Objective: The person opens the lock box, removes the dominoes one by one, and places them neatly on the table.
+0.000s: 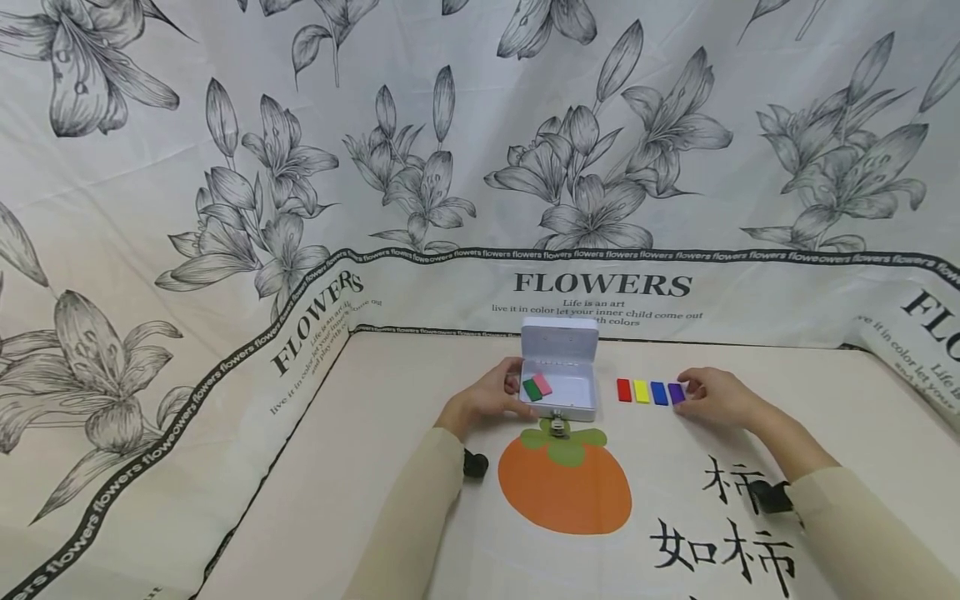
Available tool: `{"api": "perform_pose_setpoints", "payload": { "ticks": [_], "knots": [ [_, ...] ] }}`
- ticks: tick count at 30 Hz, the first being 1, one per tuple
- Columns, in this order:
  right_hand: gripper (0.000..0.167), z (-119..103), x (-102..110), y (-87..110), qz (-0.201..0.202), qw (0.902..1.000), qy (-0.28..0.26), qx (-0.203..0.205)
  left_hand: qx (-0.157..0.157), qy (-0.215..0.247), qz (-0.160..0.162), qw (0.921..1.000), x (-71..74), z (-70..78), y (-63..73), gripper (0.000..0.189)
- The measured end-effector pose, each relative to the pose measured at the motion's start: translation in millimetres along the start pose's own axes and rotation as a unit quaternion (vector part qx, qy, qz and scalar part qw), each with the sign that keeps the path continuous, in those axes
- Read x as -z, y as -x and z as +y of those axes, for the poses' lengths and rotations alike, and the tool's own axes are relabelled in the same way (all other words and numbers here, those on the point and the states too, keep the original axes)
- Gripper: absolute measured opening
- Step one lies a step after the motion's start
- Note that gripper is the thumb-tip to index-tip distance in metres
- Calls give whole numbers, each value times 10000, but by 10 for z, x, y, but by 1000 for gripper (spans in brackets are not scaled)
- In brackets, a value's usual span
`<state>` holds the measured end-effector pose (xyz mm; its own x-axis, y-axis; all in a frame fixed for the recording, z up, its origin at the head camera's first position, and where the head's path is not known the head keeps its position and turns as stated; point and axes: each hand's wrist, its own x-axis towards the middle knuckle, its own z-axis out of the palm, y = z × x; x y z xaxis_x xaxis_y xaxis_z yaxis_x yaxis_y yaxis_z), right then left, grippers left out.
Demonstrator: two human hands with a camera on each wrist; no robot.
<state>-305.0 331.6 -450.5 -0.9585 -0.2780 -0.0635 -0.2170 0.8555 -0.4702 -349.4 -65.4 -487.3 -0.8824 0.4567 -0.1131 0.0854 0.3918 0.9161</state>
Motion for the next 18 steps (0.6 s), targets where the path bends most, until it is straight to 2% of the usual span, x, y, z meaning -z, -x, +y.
{"api": "perform_pose_setpoints", "payload": {
  "ticks": [11,18],
  "knots": [
    [63,-117,121,170,-25,9999,19,169,77,-42,8,10000,-8,-14,1,99],
    [61,-231,183,190,201,9989,90,403,72,-19,10,10000,-8,-5,-7,100]
  ]
}}
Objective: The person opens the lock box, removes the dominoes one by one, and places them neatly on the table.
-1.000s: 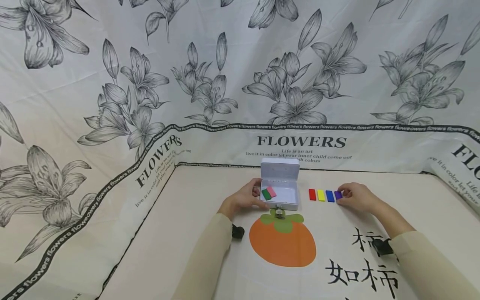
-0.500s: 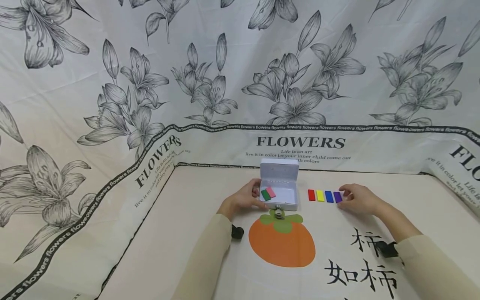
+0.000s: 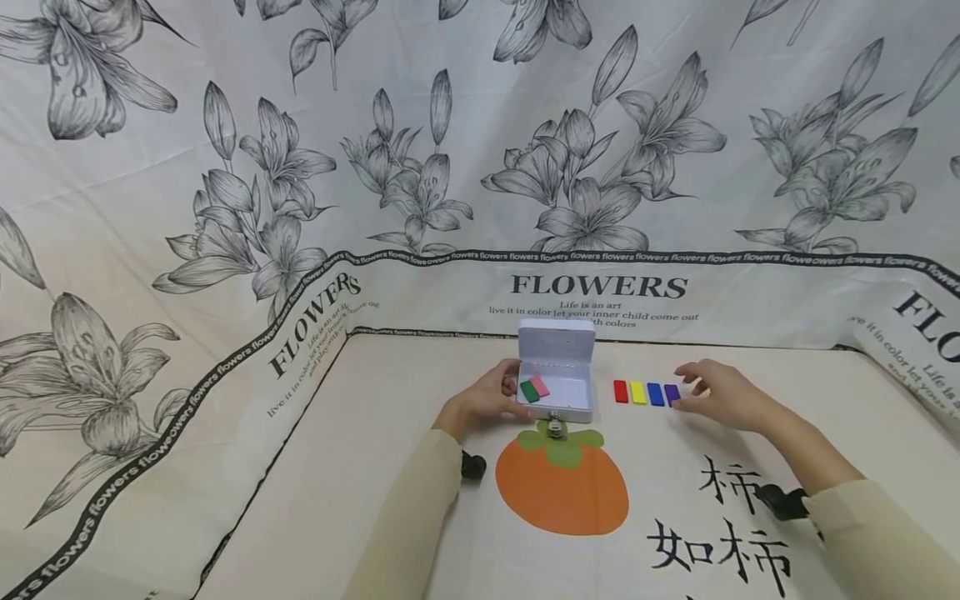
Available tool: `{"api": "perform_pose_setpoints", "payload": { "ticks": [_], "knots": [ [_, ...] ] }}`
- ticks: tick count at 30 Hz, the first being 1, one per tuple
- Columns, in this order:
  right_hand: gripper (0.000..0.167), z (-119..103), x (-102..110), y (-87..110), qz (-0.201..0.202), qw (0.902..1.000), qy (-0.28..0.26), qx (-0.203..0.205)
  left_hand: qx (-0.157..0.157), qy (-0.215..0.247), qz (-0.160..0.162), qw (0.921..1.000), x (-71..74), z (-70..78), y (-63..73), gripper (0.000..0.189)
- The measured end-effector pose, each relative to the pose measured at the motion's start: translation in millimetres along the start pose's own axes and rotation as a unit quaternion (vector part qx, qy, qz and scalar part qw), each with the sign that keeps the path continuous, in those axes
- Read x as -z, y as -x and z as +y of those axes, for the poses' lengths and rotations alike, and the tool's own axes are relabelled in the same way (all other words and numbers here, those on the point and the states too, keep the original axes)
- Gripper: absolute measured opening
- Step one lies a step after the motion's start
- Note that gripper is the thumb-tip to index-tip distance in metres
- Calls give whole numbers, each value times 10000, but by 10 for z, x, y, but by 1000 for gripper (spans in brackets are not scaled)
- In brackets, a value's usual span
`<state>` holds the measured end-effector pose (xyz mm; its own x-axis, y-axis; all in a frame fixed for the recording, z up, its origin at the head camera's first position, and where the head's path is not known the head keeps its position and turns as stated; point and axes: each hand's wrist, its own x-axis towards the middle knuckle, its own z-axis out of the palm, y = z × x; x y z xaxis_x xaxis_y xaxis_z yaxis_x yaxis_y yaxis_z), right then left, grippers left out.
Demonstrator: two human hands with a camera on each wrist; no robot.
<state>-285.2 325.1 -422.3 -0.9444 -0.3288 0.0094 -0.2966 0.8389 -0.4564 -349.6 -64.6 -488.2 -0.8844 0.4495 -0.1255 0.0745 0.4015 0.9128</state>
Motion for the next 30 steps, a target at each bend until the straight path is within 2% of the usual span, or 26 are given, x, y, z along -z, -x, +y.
{"api": "perform_pose_setpoints", "payload": {
  "ticks": [13,30],
  "knots": [
    [52,-393,-54,-85,330,9976,-44,612,12,-68,24,10000,2,10,9,101],
    [43,-777,-262,-329,275,9904,-409,1292,-21,-86,37,10000,5,11,9,98]
  ]
}}
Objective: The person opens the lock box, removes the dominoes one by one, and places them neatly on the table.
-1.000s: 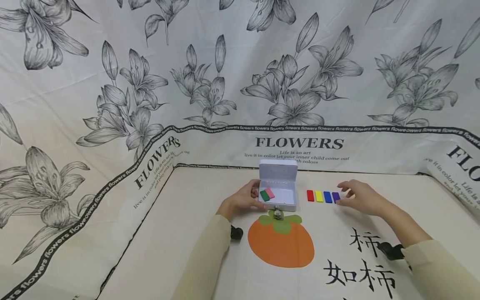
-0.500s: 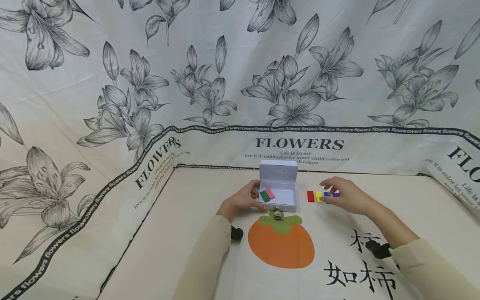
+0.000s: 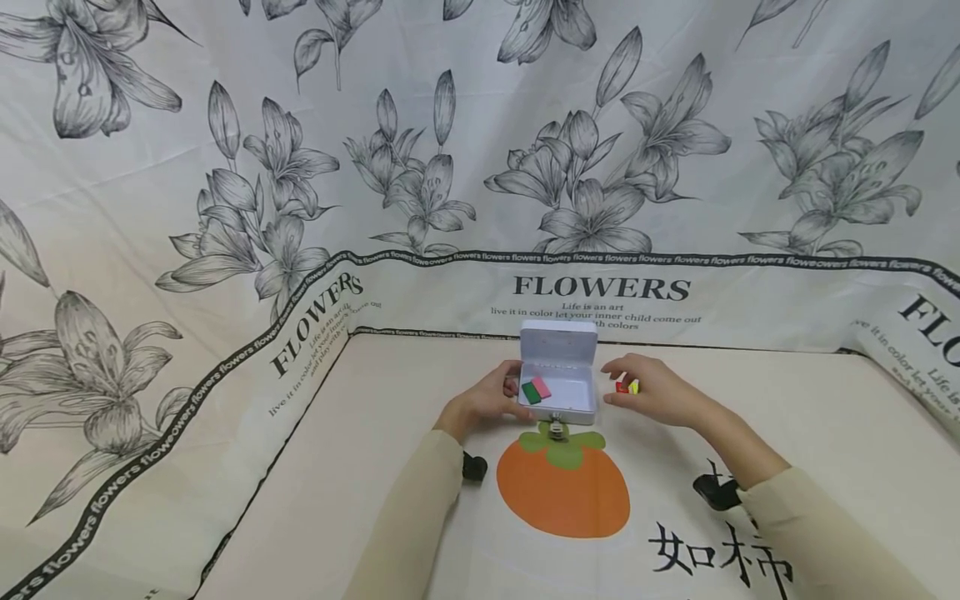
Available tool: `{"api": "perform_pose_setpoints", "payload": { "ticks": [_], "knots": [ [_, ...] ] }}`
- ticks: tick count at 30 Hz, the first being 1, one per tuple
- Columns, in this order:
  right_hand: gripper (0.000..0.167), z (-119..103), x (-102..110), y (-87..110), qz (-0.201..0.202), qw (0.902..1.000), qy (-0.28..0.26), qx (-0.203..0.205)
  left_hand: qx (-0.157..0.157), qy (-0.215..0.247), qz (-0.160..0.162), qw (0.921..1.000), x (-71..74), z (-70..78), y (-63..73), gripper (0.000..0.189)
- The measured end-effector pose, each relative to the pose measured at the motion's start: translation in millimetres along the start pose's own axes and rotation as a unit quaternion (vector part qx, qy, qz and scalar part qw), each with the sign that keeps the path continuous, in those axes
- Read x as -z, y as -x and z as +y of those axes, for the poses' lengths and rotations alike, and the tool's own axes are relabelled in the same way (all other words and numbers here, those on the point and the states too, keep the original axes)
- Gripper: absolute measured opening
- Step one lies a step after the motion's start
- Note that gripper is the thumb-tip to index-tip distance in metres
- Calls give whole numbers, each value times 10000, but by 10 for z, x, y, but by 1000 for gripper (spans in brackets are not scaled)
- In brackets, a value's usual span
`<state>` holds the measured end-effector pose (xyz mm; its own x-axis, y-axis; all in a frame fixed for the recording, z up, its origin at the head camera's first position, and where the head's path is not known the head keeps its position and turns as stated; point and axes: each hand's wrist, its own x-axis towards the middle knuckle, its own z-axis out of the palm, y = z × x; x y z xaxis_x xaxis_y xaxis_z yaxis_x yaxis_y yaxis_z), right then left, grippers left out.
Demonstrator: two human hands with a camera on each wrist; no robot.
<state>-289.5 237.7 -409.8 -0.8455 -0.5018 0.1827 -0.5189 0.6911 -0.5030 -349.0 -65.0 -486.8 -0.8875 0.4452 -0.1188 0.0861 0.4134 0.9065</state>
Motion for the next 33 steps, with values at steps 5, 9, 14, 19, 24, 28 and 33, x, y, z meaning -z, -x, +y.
{"api": "perform_pose_setpoints", "payload": {
  "ticks": [5,9,14,19,24,28,33],
  "knots": [
    [45,-33,-75,-95,-19,9998,-145,146,18,-40,20,10000,5,-2,-4,98],
    [46,-44,-135,-162,-80,9994,-261,205,15,-60,-1,10000,10,-3,-3,99],
    [45,-65,-204,-241,-130,9985,-413,341,-22,-1,-25,10000,9,-4,-1,98],
    [44,-80,-282,-327,-194,9974,-536,433,-61,47,-48,10000,5,-12,0,97],
    [44,-79,-358,-402,-286,9977,-476,389,-8,67,-38,10000,-2,-17,-4,97],
    [44,-79,-406,-457,-272,9976,-414,486,34,138,-13,9999,-3,-7,-9,96],
    [44,-73,-470,-520,-305,9975,-283,570,36,208,-18,9998,-1,4,-4,95]
  ]
}}
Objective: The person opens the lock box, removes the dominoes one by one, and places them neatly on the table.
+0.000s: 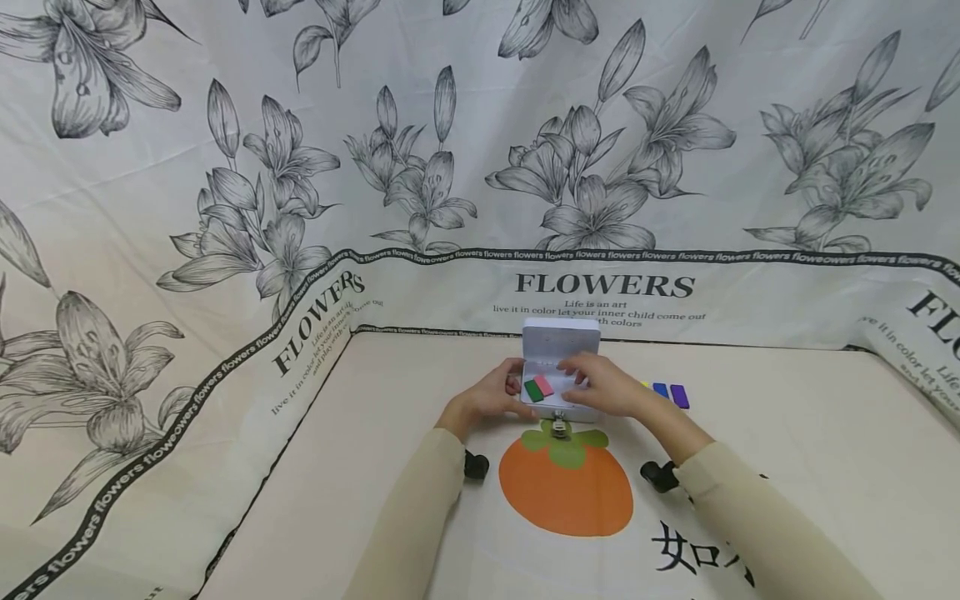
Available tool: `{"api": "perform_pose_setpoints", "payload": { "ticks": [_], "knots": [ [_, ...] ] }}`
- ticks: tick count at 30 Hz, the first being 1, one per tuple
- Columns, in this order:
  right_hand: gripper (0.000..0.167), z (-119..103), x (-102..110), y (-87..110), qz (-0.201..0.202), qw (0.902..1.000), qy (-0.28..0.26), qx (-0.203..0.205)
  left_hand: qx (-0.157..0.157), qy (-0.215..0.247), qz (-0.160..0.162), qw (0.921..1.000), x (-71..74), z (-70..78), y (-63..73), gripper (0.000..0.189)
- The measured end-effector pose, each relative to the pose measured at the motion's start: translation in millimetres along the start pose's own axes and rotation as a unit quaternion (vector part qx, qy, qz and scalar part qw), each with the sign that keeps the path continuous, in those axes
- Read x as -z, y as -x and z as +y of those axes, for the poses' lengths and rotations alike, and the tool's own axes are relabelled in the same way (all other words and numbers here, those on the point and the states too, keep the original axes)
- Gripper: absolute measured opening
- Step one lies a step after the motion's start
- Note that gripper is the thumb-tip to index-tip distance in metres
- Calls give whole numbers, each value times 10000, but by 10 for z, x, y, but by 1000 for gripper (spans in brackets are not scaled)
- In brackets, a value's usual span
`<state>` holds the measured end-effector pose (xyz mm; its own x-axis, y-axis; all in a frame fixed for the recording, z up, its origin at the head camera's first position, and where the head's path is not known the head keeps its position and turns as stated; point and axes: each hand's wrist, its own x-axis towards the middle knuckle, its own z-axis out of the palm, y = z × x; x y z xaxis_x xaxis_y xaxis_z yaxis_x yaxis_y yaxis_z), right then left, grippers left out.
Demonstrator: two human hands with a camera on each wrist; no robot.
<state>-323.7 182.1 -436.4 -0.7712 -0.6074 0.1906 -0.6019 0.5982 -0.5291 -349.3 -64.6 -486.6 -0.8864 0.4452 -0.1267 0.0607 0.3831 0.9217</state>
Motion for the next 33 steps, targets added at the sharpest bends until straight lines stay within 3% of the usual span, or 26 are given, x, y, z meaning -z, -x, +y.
{"api": "perform_pose_setpoints", "payload": {
  "ticks": [15,33],
  "knots": [
    [47,91,-194,-162,-132,9993,334,83,-86,-84,-13,9999,7,-14,-11,94],
    [45,-7,-204,-256,-462,9975,507,173,-142,-27,-40,9999,10,-15,-16,93]
  ]
}}
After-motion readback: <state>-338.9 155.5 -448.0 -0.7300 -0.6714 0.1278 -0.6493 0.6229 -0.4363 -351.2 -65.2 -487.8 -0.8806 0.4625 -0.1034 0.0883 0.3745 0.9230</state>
